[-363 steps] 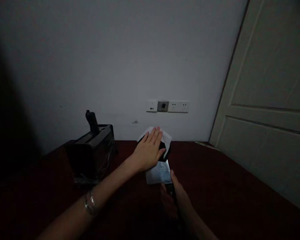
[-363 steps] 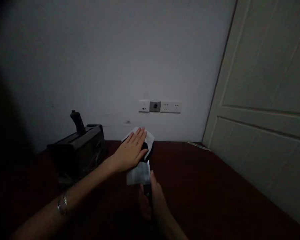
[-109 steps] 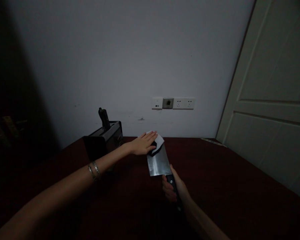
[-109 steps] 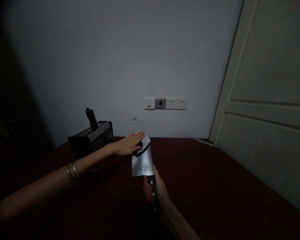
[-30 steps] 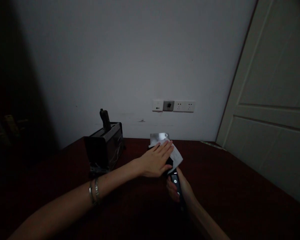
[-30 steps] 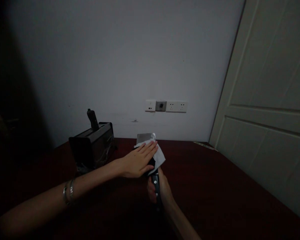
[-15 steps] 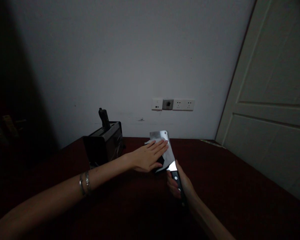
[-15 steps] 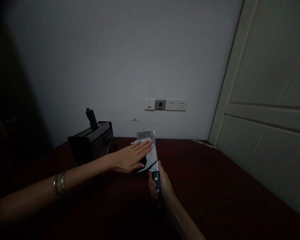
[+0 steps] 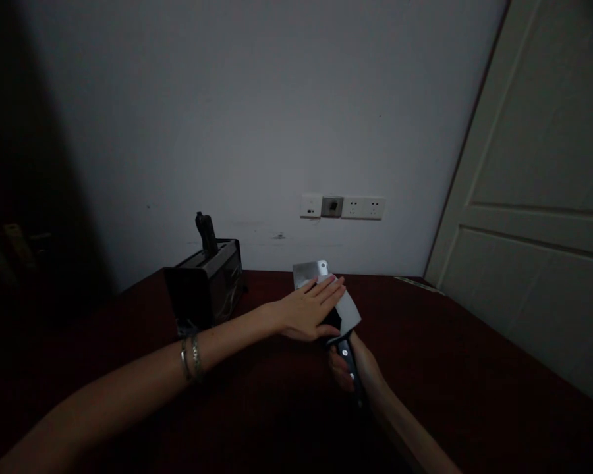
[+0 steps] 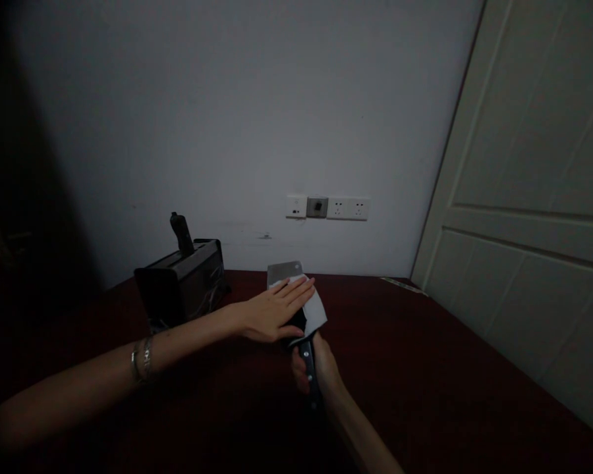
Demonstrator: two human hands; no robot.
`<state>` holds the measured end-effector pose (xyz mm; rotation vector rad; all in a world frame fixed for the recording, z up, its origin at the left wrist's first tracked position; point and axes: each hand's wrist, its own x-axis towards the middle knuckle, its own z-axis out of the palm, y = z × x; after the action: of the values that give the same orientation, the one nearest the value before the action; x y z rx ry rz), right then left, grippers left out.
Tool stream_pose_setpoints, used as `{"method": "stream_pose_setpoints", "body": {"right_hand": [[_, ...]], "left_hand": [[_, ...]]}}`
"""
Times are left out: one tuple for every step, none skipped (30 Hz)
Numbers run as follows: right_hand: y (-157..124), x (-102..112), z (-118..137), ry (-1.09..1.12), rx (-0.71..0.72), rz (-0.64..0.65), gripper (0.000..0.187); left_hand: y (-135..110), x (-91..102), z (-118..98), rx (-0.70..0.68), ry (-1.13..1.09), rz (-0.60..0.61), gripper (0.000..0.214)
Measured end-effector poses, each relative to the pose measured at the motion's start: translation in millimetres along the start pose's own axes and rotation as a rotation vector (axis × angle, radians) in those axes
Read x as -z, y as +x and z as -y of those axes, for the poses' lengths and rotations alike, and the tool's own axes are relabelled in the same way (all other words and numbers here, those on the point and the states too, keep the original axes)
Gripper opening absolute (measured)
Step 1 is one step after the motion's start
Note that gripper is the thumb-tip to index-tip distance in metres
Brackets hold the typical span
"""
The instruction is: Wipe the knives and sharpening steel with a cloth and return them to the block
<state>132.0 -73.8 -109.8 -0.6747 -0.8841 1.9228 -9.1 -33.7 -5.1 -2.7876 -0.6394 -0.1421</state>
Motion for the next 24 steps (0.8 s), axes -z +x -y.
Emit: {"method": "stream_pose_setpoints", "body": {"right_hand": [[-1,-2,1,-0.022,0.005,-0.013,0.063],[-2,-3,2,-0.042,0.0,-0.023,0.064],[-3,-5,2,-0.059,-0.01,-0.033,0.066],[-4,-6,3,-0.067,-0.018,-0.047,0.067],[-5,-7,3,-0.07,-0.024,-0.061,0.068],[-6,-8,4,-0.068,-0.03,-0.075,0.068],[-6,-9,4,-0.06,-0.028,-0.09,0.068],[-6,-10,5,-0.043,-0.02,-0.109,0.067],[-7,-12,6,-0.02,-0.015,-0.124,0.066],[-7,-14,7,0.006,-0.013,-0.137,0.065],[-8,-16,8,0.034,-0.012,-0.149,0.064],[-8,-19,9,0.06,-0.012,-0.158,0.062],[-9,-21,10,0.079,-0.014,-0.165,0.062],[-10,-23,11,0.09,-0.018,-0.166,0.062],[-10,-24,11,0.097,-0.019,-0.167,0.062],[-11,-25,11,0.099,-0.02,-0.171,0.063],[-11,-25,11,0.097,-0.024,-0.179,0.063],[-11,-24,10,0.093,-0.025,-0.191,0.063],[-11,-23,9,0.087,-0.022,-0.206,0.063],[-11,-23,8,0.08,-0.02,-0.221,0.064],[-11,-22,7,0.075,-0.017,-0.23,0.064],[-10,-21,6,0.073,-0.017,-0.227,0.064],[-9,-21,5,0.075,-0.018,-0.213,0.064],[-9,-21,5,0.076,-0.024,-0.194,0.063]], "left_hand": [[0,-0.7,0,0.022,-0.016,0.006,0.08],[0,-1.5,0,0.04,-0.03,0.01,0.082],[0,-2.2,0,0.054,-0.04,0.009,0.083],[0,-2.8,-1,0.061,-0.046,0.003,0.083],[1,-3.5,-2,0.063,-0.05,-0.006,0.082],[1,-4.1,-3,0.063,-0.051,-0.017,0.081],[2,-4.6,-2,0.064,-0.051,-0.026,0.081],[2,-5.1,-1,0.067,-0.051,-0.03,0.082],[4,-5.5,2,0.076,-0.053,-0.03,0.082],[5,-5.7,5,0.094,-0.055,-0.028,0.083],[7,-5.8,10,0.119,-0.058,-0.024,0.082],[9,-5.8,14,0.147,-0.062,-0.02,0.08],[10,-5.7,17,0.173,-0.065,-0.018,0.079],[11,-5.6,19,0.189,-0.067,-0.017,0.078],[11,-5.5,19,0.192,-0.065,-0.02,0.077],[10,-5.6,17,0.178,-0.062,-0.028,0.077],[8,-5.8,13,0.155,-0.057,-0.038,0.078],[6,-6.3,9,0.128,-0.053,-0.05,0.078],[3,-7.0,4,0.104,-0.052,-0.061,0.079],[1,-7.9,1,0.09,-0.054,-0.068,0.079],[-1,-9.0,0,0.087,-0.06,-0.072,0.08],[-2,-10.3,2,0.099,-0.069,-0.073,0.08],[-1,-11.5,5,0.127,-0.081,-0.073,0.08],[0,-12.8,11,0.169,-0.095,-0.074,0.08]]}}
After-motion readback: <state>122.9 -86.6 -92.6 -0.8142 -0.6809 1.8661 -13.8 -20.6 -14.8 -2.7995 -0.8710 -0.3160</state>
